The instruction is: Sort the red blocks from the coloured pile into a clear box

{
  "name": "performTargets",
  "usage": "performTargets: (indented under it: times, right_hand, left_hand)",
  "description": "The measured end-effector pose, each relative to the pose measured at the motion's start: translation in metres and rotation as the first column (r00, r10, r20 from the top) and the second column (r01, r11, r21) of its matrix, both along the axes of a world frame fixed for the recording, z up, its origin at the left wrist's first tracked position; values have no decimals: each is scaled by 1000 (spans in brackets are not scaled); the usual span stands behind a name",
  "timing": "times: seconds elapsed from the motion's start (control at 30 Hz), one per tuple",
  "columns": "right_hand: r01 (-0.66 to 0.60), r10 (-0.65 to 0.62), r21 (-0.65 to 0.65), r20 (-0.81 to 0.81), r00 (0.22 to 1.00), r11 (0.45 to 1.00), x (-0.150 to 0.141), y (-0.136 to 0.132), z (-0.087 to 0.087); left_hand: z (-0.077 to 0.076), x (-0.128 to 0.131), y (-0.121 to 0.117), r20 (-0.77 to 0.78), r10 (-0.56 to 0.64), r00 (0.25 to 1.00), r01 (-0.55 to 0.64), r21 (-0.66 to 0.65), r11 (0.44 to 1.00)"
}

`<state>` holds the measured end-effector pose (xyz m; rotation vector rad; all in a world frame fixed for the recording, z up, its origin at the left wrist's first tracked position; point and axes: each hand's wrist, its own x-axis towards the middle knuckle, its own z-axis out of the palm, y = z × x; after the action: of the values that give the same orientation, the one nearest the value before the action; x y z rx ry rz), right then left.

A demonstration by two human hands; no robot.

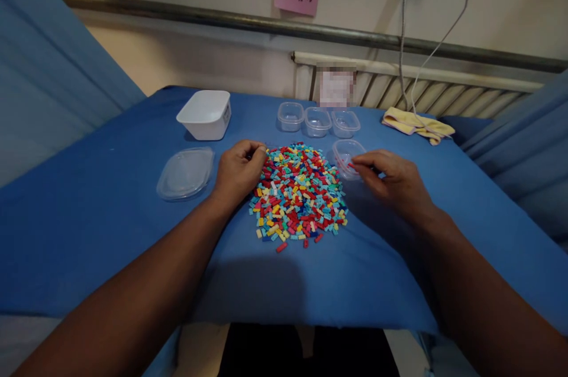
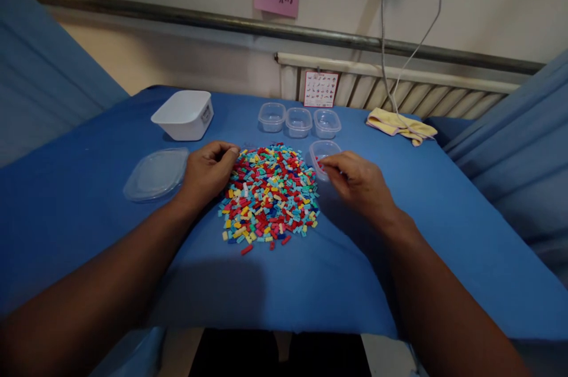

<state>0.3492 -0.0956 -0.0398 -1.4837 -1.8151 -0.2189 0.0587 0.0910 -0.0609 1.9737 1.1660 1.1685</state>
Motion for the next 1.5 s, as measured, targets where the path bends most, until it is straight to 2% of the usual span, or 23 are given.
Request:
performTargets:
  times: [0.03, 0.1, 0.17, 0.27, 0.57, 0.73, 0.83, 0.93, 1.0, 1.1, 1.2, 1.27, 1.33, 1.4, 1.47, 1.5]
  right_hand:
    - [-96, 96, -52, -11, 995, 994, -7, -1, 0]
    - [-267, 264, -180, -40, 964, 947, -21, -3, -2]
    - [-346, 343, -279, -63, 937, 896, -33, -5, -5]
    - [-354, 356, -346, -61, 933, 869, -42, -4, -8]
    - [-318, 302, -424, -107, 947, 848, -40, -5, -4]
    - [-364, 286, -421, -238, 928, 831, -39, -7, -3]
    - [-376, 268, -381, -308, 913, 845, -38, -8, -1]
    - [-329, 234, -324, -299, 925, 887, -37, -9, 3]
    - [-249, 173, -269, -276, 945, 931, -34, -9, 6]
    - [-53, 13, -181, -214, 977, 982, -23, -7, 7]
    - [118, -129, -91, -127, 984, 989, -8, -4, 4]
    - [161, -166, -58, -91, 982, 985, 0, -2, 2]
    - [163, -166, -50, -79, 983, 985, 3, -2, 2]
    - [109, -114, -67, -86, 990, 992, 0, -4, 5]
    - [-46, 32, -139, -100, 995, 989, -8, -8, 9]
    - [-154, 135, -200, -108, 985, 968, -12, -10, 11]
  left_hand:
    - [0, 0, 0, 3, -5, 1000, 5, 3, 1000]
    - [0, -1, 0, 6, -8, 1000, 8, 13, 1000]
    - [0, -1, 0, -4, 1, 1000, -1, 19, 1000]
    - [0, 0, 0, -18, 7, 1000, -7, 17, 1000]
    - [3, 1, -3, -6, -6, 1000, 5, -14, 1000]
    - [0, 0, -1, 3, -15, 1000, 15, 13, 1000]
    - [-1, 0, 0, 11, -17, 1000, 17, 19, 1000]
    - [-1, 1, -1, 9, -10, 1000, 10, -1, 1000]
    - [-1, 1, -2, 9, -11, 1000, 11, -8, 1000]
    - [-1, 0, -2, 8, -9, 1000, 9, 6, 1000]
    - [-2, 0, -1, -6, -7, 1000, 7, 13, 1000]
    - [-2, 1, -1, -9, -9, 1000, 9, 9, 1000]
    - [-1, 1, -1, -5, -5, 1000, 5, -1, 1000]
    - [-1, 1, -2, -3, -2, 1000, 2, -10, 1000]
    - [-1, 1, -2, 2, -6, 1000, 6, -4, 1000]
    - [-1, 1, -1, 2, -8, 1000, 8, 2, 1000]
